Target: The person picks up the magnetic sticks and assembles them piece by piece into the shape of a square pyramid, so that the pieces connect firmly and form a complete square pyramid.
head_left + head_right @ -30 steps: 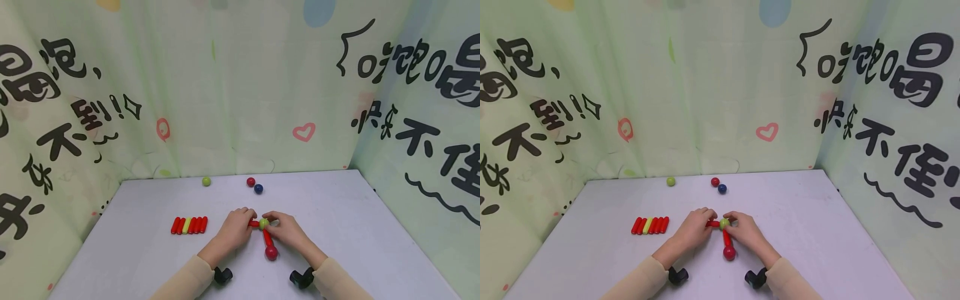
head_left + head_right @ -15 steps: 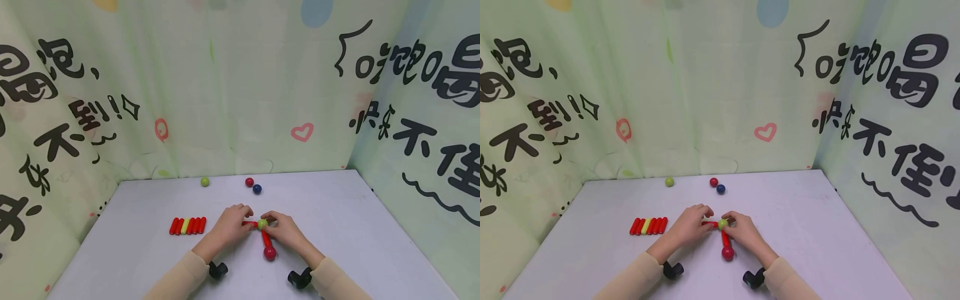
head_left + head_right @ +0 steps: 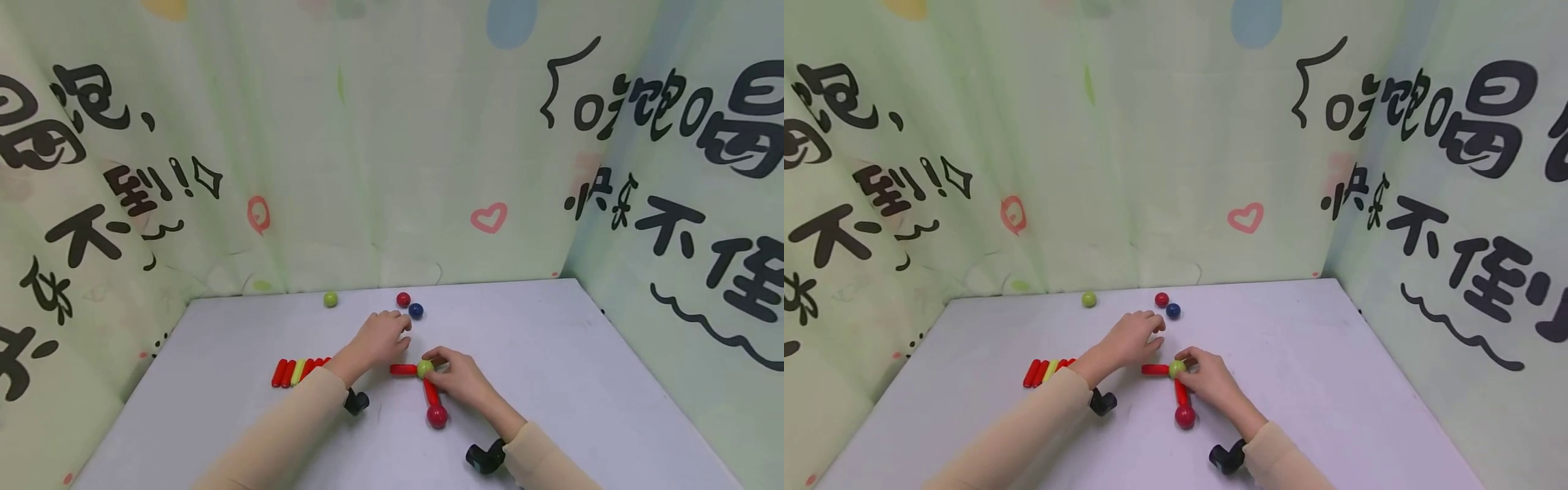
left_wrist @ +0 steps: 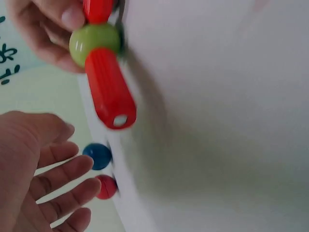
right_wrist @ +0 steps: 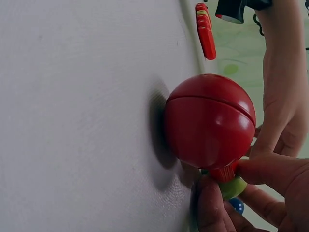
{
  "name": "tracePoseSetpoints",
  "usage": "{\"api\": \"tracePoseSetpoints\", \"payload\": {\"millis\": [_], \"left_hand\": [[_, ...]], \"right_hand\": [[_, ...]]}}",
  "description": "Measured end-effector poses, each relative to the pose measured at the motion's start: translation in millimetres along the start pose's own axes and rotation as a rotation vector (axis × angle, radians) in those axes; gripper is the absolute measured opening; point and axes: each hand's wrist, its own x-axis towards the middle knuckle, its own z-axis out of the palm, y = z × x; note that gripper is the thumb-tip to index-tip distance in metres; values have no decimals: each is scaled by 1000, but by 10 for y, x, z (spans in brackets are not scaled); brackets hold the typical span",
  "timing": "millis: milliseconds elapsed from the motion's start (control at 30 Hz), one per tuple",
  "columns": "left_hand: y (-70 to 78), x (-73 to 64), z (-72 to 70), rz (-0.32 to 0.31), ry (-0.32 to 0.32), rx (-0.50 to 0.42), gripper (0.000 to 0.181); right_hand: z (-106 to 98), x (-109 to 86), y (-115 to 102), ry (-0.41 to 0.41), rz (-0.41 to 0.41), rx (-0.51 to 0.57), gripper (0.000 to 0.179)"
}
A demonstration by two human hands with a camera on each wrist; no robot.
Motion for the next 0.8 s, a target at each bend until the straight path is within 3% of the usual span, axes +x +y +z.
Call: {"api": "tracePoseSetpoints", "payload": {"millis": [200, 367, 667, 800], "left_hand": [[-179, 180, 34, 18, -45, -104, 30], [-250, 281, 70, 72, -51, -130, 35], [-349, 319, 116, 103, -100, 5, 57], [-357, 333, 120, 133, -86, 21, 53]], "right_hand": [[23, -7, -4, -13, 8, 8, 29], [19, -18, 0, -8, 16, -4, 28], [21, -13, 13, -12, 4, 13, 28], [10, -9, 13, -1, 14, 14, 28]]}}
